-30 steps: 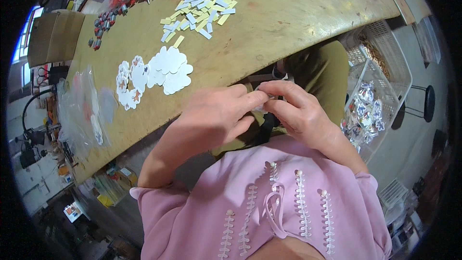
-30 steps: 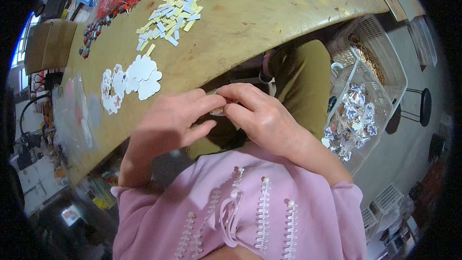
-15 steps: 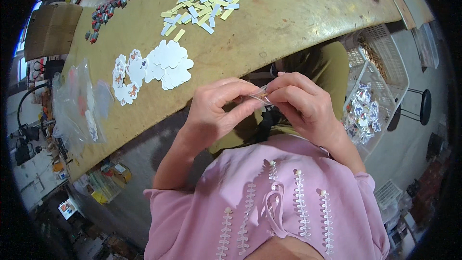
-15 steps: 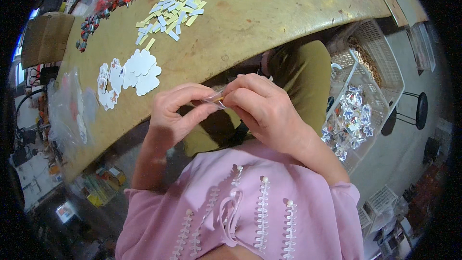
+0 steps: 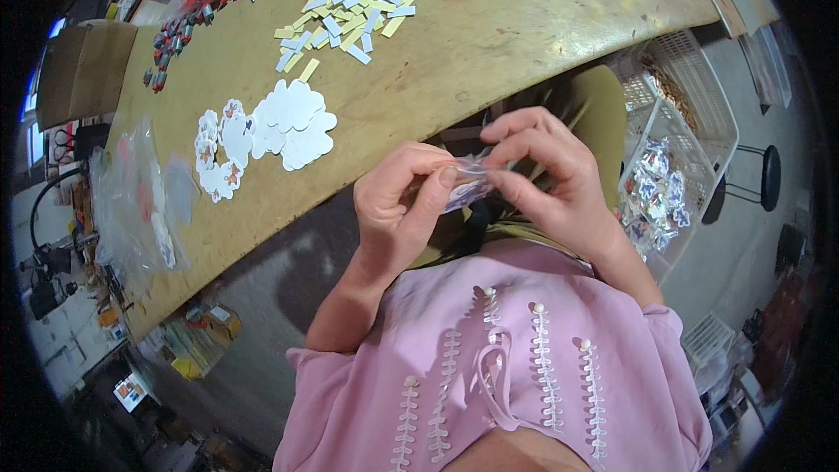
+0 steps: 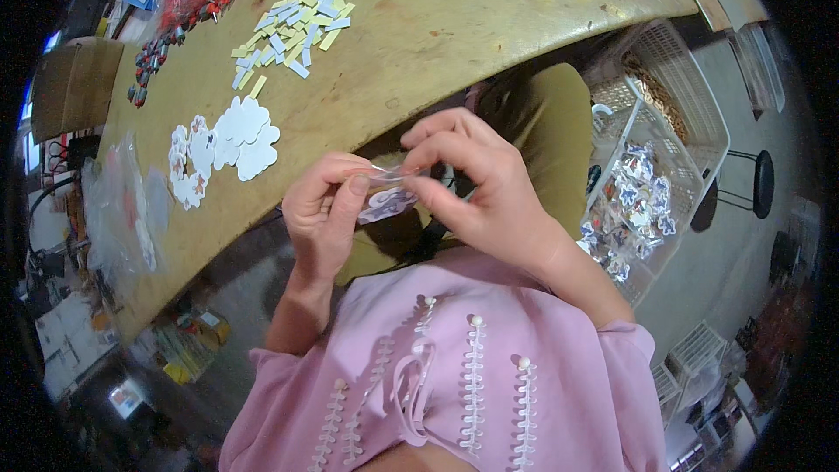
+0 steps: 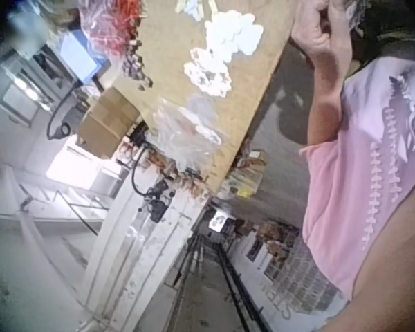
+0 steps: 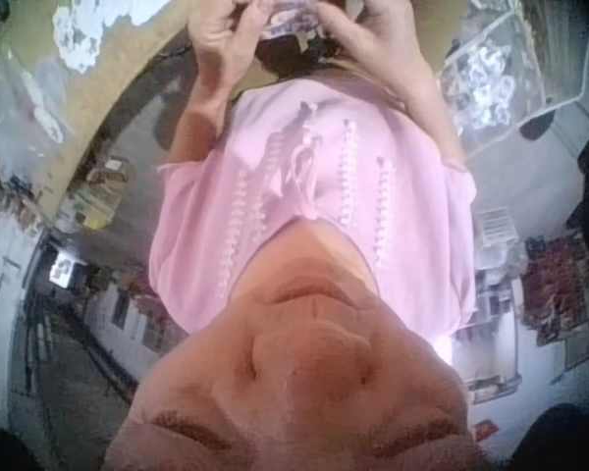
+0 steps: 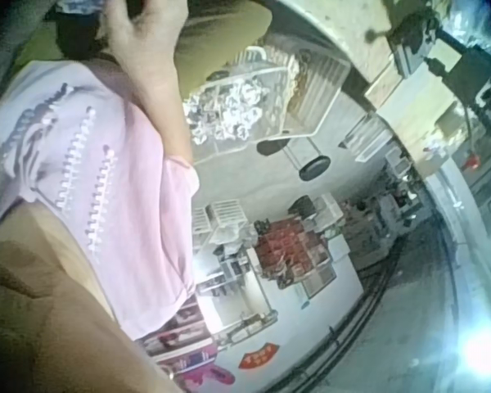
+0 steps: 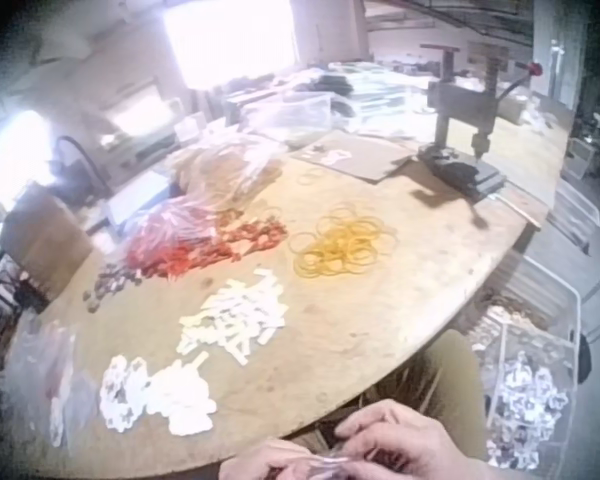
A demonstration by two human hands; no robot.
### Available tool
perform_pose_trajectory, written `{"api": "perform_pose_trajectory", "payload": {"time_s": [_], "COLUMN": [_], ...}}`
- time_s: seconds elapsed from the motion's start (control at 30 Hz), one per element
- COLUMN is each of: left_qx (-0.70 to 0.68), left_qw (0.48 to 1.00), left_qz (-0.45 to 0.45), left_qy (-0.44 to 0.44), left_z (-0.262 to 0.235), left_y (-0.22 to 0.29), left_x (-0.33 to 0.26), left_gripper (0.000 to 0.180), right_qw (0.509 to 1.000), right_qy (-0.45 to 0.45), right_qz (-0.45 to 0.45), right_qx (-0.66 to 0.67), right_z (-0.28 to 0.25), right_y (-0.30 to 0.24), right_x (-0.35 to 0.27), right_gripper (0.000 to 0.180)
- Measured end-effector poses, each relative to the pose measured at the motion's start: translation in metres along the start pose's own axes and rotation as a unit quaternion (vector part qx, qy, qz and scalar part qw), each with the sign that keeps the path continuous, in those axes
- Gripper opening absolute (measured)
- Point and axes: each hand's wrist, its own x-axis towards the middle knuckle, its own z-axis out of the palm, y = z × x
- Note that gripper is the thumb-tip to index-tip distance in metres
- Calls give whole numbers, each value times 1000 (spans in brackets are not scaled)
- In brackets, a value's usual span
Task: The person assembles small craft kits by placing white die-cut pieces, small rectangular paper pieces, and red plastic components into clear plastic bags. The person handles each item one at a time and seals the bags on a workbench.
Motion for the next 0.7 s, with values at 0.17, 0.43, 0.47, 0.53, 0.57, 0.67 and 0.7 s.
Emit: {"api": "perform_pose_trajectory", "payload": {"time_s": [0.17, 0.43, 0.47, 0.53, 0.57, 0.67, 0.7], "left_qx": [-57, -63, -7, 105, 158, 216, 224], "left_qw": [998, 996, 999, 994, 987, 974, 972], "left_qz": [-8, -58, -30, 26, 35, 66, 65], "left_qy": [28, 38, 22, -7, -7, 16, 8], "left_z": [10, 11, 11, 12, 14, 21, 22], "left_y": [-6, -5, -4, -2, 4, 1, 5], "left_x": [-4, 0, 2, 11, 16, 16, 16], "left_gripper": [9, 5, 7, 13, 17, 14, 14], "right_qw": [946, 933, 951, 976, 990, 991, 992], "right_qy": [25, 52, 58, 67, 61, 78, 72], "right_qz": [172, 182, 174, 158, 112, -10, 11], "right_qx": [273, 306, 250, 135, 58, -110, -102], "right_z": [3, 2, 5, 9, 12, 17, 16], "right_y": [12, 23, 21, 14, 11, 15, 13], "right_x": [-6, -7, -7, -7, -5, -7, -8], "right_gripper": [13, 8, 8, 9, 10, 10, 12]}}
